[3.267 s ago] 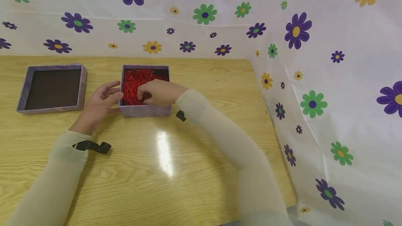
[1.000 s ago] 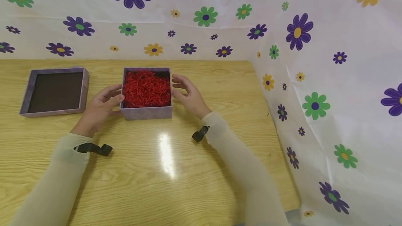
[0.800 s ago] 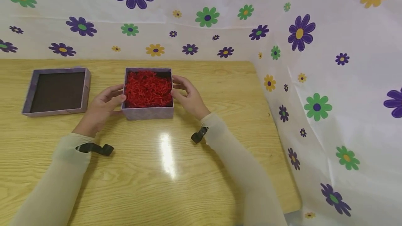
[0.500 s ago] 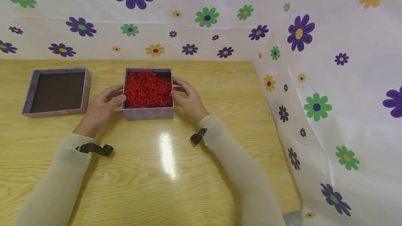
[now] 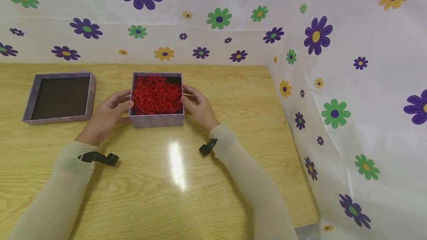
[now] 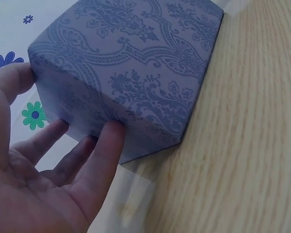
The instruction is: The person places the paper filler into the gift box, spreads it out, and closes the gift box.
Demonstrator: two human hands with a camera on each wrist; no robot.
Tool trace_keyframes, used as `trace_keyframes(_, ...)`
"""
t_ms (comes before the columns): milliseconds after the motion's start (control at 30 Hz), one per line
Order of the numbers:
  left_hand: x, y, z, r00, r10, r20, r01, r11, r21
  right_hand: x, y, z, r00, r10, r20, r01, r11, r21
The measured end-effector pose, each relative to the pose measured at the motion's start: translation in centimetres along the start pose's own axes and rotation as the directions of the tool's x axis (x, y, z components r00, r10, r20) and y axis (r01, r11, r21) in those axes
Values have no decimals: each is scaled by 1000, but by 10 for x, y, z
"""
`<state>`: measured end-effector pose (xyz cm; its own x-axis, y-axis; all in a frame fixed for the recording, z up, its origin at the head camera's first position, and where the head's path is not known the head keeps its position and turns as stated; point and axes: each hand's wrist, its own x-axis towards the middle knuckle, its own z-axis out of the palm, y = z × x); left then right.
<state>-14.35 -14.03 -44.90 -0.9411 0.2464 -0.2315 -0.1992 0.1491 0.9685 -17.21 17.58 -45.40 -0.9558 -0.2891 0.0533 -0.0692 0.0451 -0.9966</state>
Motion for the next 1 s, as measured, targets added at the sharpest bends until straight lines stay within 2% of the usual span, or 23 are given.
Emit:
trace_keyframes(167, 0, 3, 1, 1000, -5, 21, 5, 1000, -16, -1, -1, -1, 1000, -6, 2, 6, 1000, 5)
trace_keyframes(333, -3, 11, -1, 1000, 3, 3, -3, 1000, -1, 2, -3, -1, 1000, 14, 19, -14, 1000, 11)
trace_keyframes(467, -6, 18, -9, 1000, 19, -3, -19, 999, 29, 2, -2, -3, 1000, 21, 19, -21, 1000, -2)
trace_keyframes(533, -9, 19, -17, 1000, 10, -12, -9, 996, 87, 1, -1, -4, 1000, 25, 13, -25, 1000, -5)
trace_keyframes(633, -13, 18, -32, 999, 7, -41, 3, 968, 253, 0, 1, -3, 999, 32, 7, -32, 999, -2)
trace_keyframes(767, -20, 14, -55, 994, 27, -104, 22, 897, 441, 0, 0, -3, 1000, 26, 8, -26, 1000, -6)
trace_keyframes(900, -28, 15, -80, 983, 72, -171, 31, 846, 532, 0, -1, -4, 1000, 26, 11, -26, 1000, -13)
trace_keyframes(1000, -35, 18, -99, 975, 91, -201, 41, 819, 572, 0, -2, -4, 999, 35, 11, -35, 999, -19)
